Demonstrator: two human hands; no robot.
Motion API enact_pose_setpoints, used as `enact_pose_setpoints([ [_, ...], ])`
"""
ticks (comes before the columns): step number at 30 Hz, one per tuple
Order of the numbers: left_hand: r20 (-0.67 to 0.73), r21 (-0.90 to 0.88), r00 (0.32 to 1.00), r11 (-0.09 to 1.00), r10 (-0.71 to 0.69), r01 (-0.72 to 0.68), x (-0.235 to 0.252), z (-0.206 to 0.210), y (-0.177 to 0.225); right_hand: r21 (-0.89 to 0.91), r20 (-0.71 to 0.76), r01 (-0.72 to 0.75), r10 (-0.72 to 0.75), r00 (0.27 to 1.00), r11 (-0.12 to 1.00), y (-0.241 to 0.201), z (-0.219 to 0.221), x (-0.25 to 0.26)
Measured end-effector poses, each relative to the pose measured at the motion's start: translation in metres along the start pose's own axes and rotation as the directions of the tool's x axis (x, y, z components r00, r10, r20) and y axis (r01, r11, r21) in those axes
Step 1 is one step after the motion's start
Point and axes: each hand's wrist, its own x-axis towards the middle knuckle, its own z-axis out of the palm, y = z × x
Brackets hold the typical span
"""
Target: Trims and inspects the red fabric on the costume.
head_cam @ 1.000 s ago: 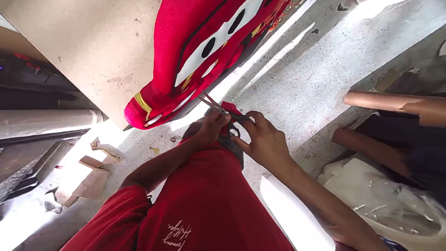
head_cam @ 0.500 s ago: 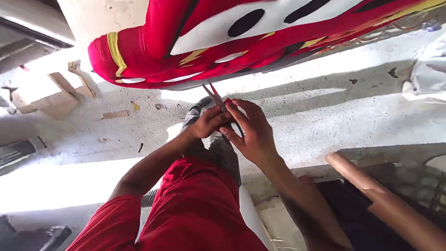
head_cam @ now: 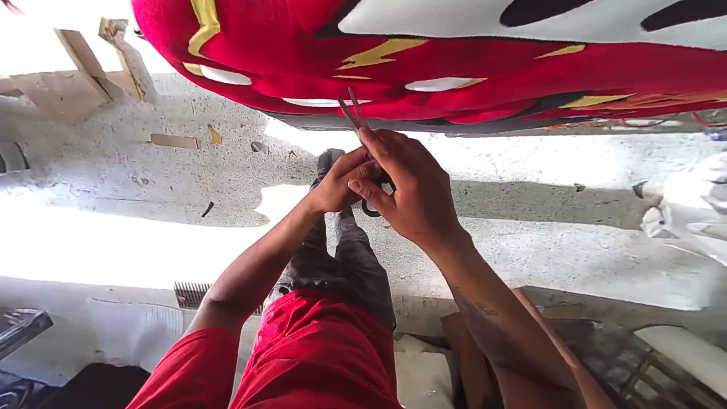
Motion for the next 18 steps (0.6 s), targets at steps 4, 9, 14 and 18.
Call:
enact_pose_setpoints([
  [4,-0.007,-0.043,0.999,0.998,0.038,-0.038,0.006,-0.010,0.001,-0.041,0.029,0.021,-0.020,0.999,0.999,-0.001,0.001,0.021],
  [9,-0.007,-0.031,0.999,0.998,0.047,-0.047,0.015,-0.017,0.005,-0.079,0.029,0.042,-0.039,0.999,0.996,0.000,-0.001,0.037],
  [14,0.002,-0.036,0.998,0.997,0.062,-0.062,0.021,-0.019,0.007,-0.102,0.040,0.037,-0.033,0.999,0.994,0.003,-0.003,0.047],
  [18,-0.015,-0.038,0.999,0.999,0.032,-0.033,0.021,-0.017,0.011,-0.091,0.061,0.043,-0.038,0.997,0.995,0.003,-0.006,0.055],
])
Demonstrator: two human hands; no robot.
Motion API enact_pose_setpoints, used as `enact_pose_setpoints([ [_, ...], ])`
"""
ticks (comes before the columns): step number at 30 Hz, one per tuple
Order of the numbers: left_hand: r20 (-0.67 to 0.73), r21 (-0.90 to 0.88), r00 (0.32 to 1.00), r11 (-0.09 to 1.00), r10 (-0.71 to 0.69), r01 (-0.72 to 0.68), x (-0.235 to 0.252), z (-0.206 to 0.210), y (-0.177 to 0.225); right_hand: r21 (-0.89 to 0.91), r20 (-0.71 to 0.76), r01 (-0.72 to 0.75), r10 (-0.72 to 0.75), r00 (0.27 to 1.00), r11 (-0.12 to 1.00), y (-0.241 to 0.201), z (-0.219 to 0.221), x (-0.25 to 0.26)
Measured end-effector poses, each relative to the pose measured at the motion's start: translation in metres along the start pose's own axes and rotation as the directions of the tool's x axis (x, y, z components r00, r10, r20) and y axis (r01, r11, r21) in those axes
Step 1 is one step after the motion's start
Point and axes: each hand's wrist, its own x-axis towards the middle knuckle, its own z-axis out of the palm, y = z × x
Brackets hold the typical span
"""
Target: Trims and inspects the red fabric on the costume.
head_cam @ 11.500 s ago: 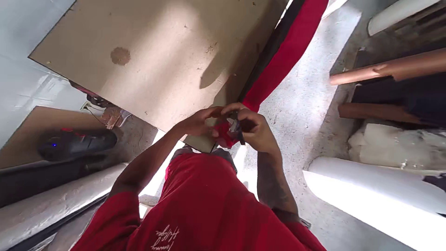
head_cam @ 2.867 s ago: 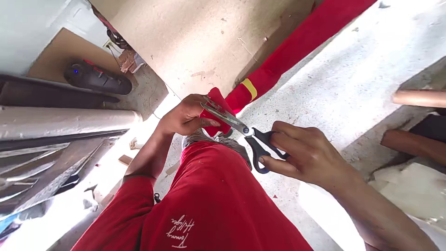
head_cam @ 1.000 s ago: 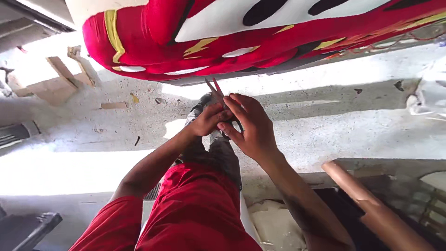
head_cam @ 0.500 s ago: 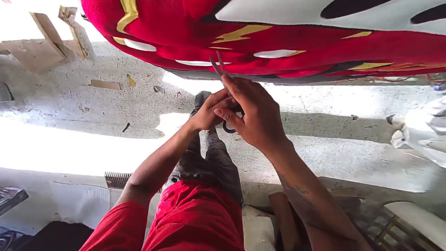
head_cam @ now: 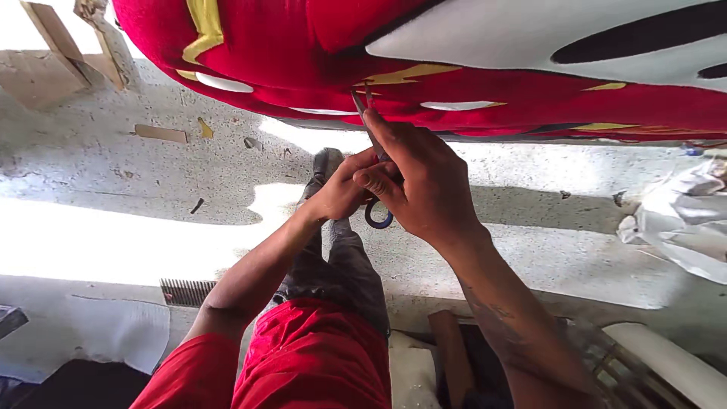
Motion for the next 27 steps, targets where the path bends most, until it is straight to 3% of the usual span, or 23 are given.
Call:
enact_pose_setpoints([
  [11,-0.007,-0.084,1.000,0.996,0.030,-0.030,0.000,0.006,0.008,-0.042,0.027,0.002,-0.001,1.000,0.999,0.001,-0.010,0.026],
  [23,0.031,-0.042,0.998,0.998,0.058,-0.057,0.002,-0.002,0.008,-0.147,0.036,-0.032,0.038,0.999,0.989,0.004,-0.013,0.036],
  [27,0.044,-0.034,0.998,0.999,0.036,-0.035,-0.010,-0.006,0.006,-0.087,0.039,0.004,0.000,0.999,0.996,0.004,-0.010,0.032],
])
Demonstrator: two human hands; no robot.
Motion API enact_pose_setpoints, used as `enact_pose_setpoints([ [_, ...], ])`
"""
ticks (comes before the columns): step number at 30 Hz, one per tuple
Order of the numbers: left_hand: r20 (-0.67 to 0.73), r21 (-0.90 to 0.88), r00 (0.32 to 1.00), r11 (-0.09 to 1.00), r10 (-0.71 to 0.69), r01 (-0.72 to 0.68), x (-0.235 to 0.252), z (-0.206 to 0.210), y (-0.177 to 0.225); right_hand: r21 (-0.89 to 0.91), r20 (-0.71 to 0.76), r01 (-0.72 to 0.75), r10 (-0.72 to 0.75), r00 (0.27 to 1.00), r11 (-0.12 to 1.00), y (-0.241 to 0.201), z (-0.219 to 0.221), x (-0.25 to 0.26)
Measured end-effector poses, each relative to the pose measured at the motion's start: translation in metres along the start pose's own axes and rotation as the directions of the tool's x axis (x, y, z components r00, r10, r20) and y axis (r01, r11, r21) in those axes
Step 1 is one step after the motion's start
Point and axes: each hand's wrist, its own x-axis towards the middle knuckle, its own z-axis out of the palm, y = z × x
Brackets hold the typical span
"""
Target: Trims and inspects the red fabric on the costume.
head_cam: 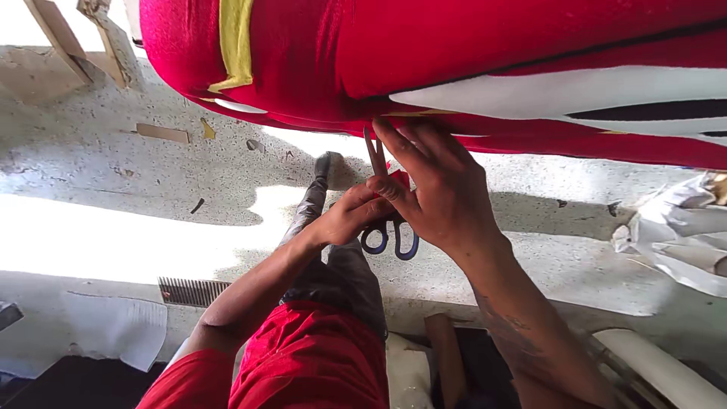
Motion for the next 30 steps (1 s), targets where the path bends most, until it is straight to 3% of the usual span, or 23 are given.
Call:
enact_pose_setpoints([
  [4,-0.006,0.090,0.997,0.993,-0.071,0.072,-0.029,0.000,0.003,0.179,-0.056,0.028,-0.018,0.998,0.983,-0.005,0.006,-0.017],
  [8,-0.084,0.301,0.992,0.947,-0.091,0.113,-0.079,0.004,0.025,0.454,-0.243,0.054,0.065,0.968,0.889,-0.012,0.029,-0.047],
  [11,-0.134,0.443,0.991,0.895,0.008,0.053,-0.114,0.009,0.062,0.577,-0.431,0.107,0.191,0.882,0.810,-0.023,0.063,-0.056],
  [14,-0.116,0.513,0.980,0.855,0.162,-0.081,-0.119,0.001,0.117,0.664,-0.531,0.128,0.345,0.774,0.737,-0.042,0.097,-0.044],
  [16,-0.054,0.595,0.964,0.784,0.260,-0.178,-0.099,-0.017,0.164,0.686,-0.601,0.145,0.443,0.665,0.713,-0.053,0.116,-0.022],
  [20,0.076,0.625,0.910,0.691,0.408,-0.362,-0.025,-0.078,0.232,0.669,-0.739,0.228,0.602,0.304,0.707,-0.067,0.167,0.025],
  [23,0.214,0.547,0.908,0.726,0.361,-0.417,0.033,-0.113,0.253,0.647,-0.751,0.243,0.659,0.036,0.723,-0.072,0.204,0.057],
  [26,0.286,0.509,0.918,0.768,0.276,-0.389,0.059,-0.119,0.251,0.639,-0.695,0.242,0.682,-0.228,0.731,-0.069,0.229,0.084],
  [30,0.259,0.519,0.932,0.777,0.255,-0.357,0.063,-0.122,0.253,0.651,-0.636,0.236,0.688,-0.351,0.722,-0.063,0.234,0.108],
])
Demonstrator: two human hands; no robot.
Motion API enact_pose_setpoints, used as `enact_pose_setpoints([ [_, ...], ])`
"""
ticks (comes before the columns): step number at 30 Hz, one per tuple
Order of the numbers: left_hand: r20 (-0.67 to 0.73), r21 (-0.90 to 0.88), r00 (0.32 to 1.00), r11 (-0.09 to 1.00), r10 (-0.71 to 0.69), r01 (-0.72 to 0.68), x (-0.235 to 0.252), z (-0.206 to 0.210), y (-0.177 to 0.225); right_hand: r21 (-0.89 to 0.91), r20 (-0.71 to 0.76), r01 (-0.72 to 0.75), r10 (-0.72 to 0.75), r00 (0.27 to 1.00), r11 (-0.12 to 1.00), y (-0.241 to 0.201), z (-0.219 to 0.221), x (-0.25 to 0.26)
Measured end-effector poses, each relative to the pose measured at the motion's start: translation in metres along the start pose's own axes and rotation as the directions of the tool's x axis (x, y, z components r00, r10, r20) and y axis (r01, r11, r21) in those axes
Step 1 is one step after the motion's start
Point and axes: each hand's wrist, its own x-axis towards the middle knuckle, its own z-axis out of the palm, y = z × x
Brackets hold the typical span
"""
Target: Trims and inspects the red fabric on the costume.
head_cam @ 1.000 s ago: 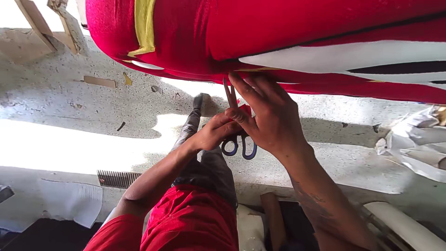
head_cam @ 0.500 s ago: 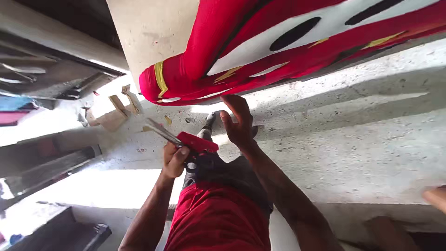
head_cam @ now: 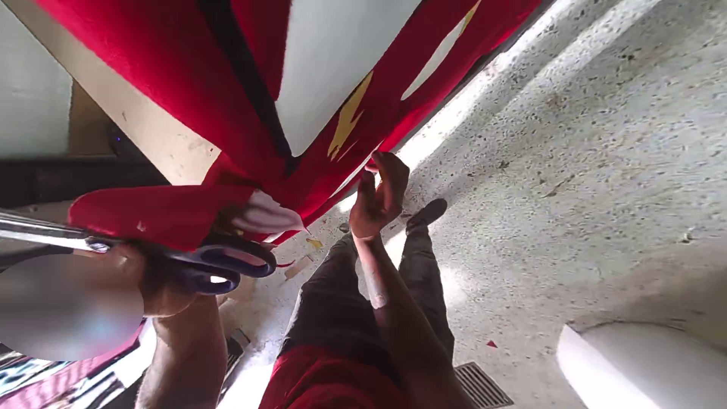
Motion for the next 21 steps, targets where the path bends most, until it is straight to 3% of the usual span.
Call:
enact_pose_setpoints([
  [6,-0.029,0.075,0.998,0.996,0.054,-0.052,-0.009,-0.003,-0.001,-0.021,-0.106,0.019,-0.022,0.994,1.000,0.003,0.017,0.011],
  [16,-0.111,0.154,0.985,0.982,0.129,-0.111,-0.007,0.008,0.000,-0.142,-0.013,0.075,-0.077,0.997,0.987,-0.011,0.018,0.027],
  [18,-0.098,0.143,0.984,0.981,0.146,-0.131,-0.007,0.003,-0.001,-0.096,0.006,0.061,-0.061,0.998,0.994,-0.012,0.019,0.028],
  [21,-0.054,0.087,0.989,0.988,0.136,-0.131,-0.009,-0.013,-0.002,0.125,-0.026,0.000,0.004,1.000,0.992,-0.019,0.025,0.023],
])
